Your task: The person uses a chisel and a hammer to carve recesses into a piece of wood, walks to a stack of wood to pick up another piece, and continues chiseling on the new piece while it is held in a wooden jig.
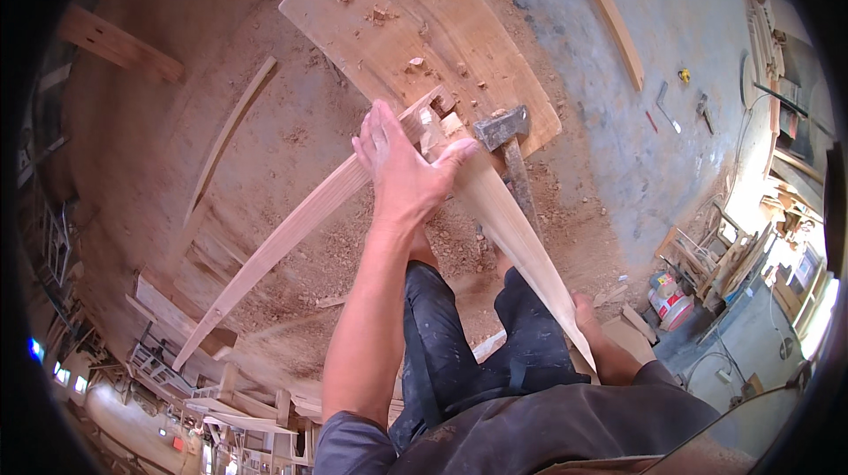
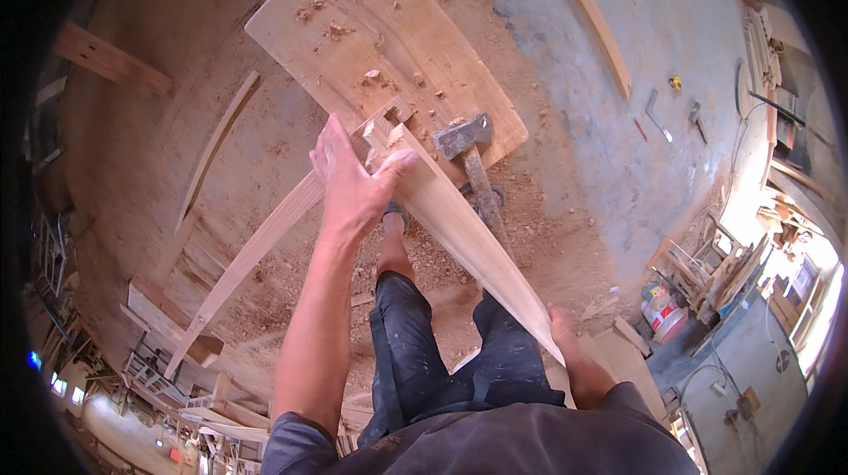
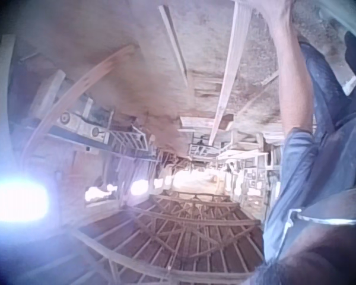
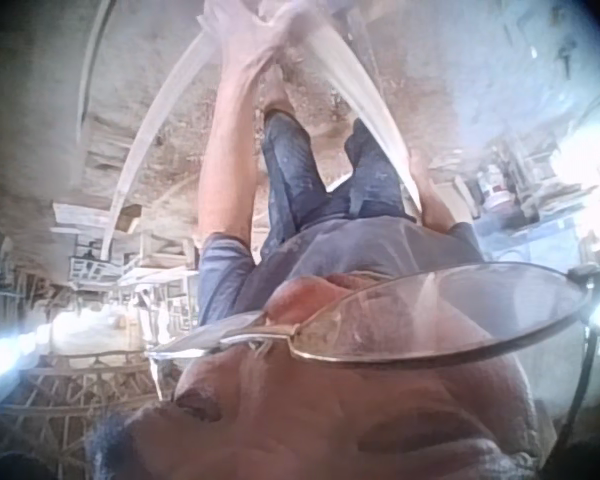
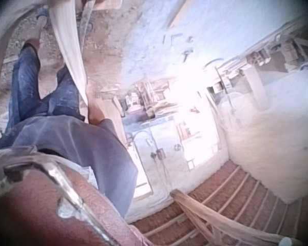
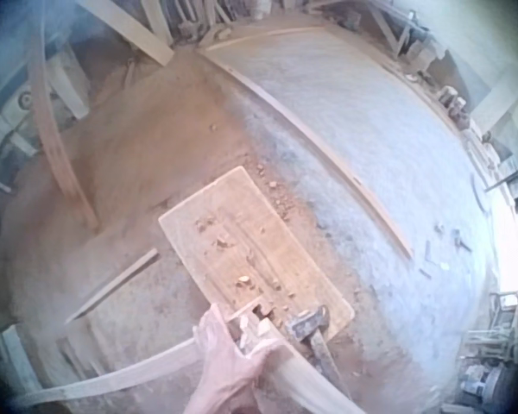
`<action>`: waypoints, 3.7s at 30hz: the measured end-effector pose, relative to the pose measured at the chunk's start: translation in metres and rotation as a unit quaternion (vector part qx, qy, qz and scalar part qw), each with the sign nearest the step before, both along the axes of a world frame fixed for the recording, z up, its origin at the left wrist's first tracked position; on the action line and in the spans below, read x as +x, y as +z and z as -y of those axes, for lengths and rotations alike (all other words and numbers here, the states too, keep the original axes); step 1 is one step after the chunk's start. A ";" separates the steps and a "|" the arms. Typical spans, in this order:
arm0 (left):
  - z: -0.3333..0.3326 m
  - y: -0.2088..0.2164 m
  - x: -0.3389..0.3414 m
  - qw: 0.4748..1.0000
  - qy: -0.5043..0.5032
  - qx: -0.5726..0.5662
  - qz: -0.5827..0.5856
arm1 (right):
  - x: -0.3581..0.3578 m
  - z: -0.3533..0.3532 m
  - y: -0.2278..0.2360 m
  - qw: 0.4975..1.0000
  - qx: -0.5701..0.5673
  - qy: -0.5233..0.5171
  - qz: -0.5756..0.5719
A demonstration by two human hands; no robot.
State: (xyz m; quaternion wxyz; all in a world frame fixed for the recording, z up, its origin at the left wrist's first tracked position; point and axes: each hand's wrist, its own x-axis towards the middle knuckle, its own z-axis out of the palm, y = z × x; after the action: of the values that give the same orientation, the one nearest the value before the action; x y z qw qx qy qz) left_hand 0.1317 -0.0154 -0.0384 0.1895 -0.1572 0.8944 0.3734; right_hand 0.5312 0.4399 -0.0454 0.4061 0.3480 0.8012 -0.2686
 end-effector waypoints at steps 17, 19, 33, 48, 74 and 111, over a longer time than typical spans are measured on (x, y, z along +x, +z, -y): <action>-0.031 -0.004 -0.007 0.991 -0.030 -0.123 0.034 | 0.036 -0.002 -0.022 0.994 -0.021 -0.072 0.076; -0.024 -0.014 0.004 0.997 -0.013 -0.059 0.038 | 0.025 -0.009 -0.016 0.991 -0.020 -0.084 0.105; -0.031 -0.003 0.004 0.991 0.006 -0.129 0.021 | 0.023 -0.042 -0.034 0.998 -0.010 0.052 0.038; -0.032 -0.011 0.006 0.989 0.012 -0.143 -0.031 | 0.021 -0.044 -0.034 0.997 0.009 -0.007 0.071; -0.036 -0.016 0.009 0.990 0.021 -0.130 -0.057 | 0.013 -0.031 -0.021 0.991 -0.015 0.128 0.020; -0.007 -0.008 0.008 0.984 -0.135 -0.072 0.088 | 0.009 -0.090 -0.091 0.992 -0.013 -0.016 -0.128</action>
State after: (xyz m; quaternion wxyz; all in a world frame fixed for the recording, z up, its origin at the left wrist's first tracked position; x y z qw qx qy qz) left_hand 0.1394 -0.0086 -0.0461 0.3042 -0.0801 0.9120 0.2633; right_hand 0.5398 0.5299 -0.1367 0.2999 0.3183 0.8373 -0.3280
